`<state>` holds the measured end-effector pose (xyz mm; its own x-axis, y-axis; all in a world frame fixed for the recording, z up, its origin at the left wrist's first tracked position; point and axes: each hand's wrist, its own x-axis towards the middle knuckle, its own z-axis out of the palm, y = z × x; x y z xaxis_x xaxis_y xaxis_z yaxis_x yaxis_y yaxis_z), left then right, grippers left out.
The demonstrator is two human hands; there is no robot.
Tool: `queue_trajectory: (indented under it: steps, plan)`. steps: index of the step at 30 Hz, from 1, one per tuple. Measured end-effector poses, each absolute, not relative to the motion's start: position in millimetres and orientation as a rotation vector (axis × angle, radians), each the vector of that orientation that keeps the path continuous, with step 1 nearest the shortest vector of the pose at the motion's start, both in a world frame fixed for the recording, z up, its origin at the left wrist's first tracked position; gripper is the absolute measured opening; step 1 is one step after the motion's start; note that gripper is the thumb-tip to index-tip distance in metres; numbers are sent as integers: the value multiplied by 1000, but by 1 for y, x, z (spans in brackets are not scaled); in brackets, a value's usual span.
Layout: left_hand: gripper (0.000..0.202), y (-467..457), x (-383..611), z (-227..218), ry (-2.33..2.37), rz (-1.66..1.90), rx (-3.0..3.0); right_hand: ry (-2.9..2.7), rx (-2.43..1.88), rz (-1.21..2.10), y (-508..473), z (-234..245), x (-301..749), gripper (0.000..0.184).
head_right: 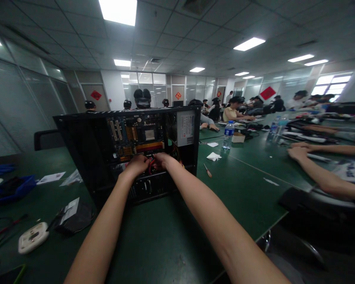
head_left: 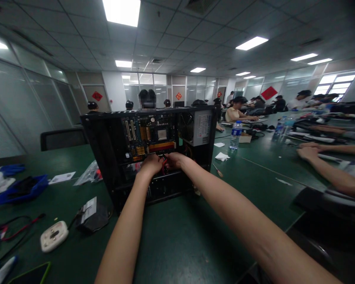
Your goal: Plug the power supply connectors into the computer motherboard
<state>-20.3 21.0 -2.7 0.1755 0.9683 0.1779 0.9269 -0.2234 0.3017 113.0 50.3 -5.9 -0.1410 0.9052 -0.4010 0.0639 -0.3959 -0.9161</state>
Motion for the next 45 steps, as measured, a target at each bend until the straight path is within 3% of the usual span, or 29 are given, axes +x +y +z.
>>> queue_trajectory:
  steps: [8, 15, 24, 45]
  plan:
    - [40, 19, -21, -2, 1896, 490, 2293, -1319, -1473, 1511, 48, -5, 122, 32]
    - [39, 22, -22, -2, 2037, 612, 2235, -1590, -1510, 1095, 50, -12, 141, 53]
    - [42, 20, -15, -4, 1930, 598, 2280, -2213, -1172, 779, 32, -11, 147, 46]
    - [34, 21, -14, 1, 1675, 480, 2575, -2473, -1002, 429, 39, -22, 142, 32]
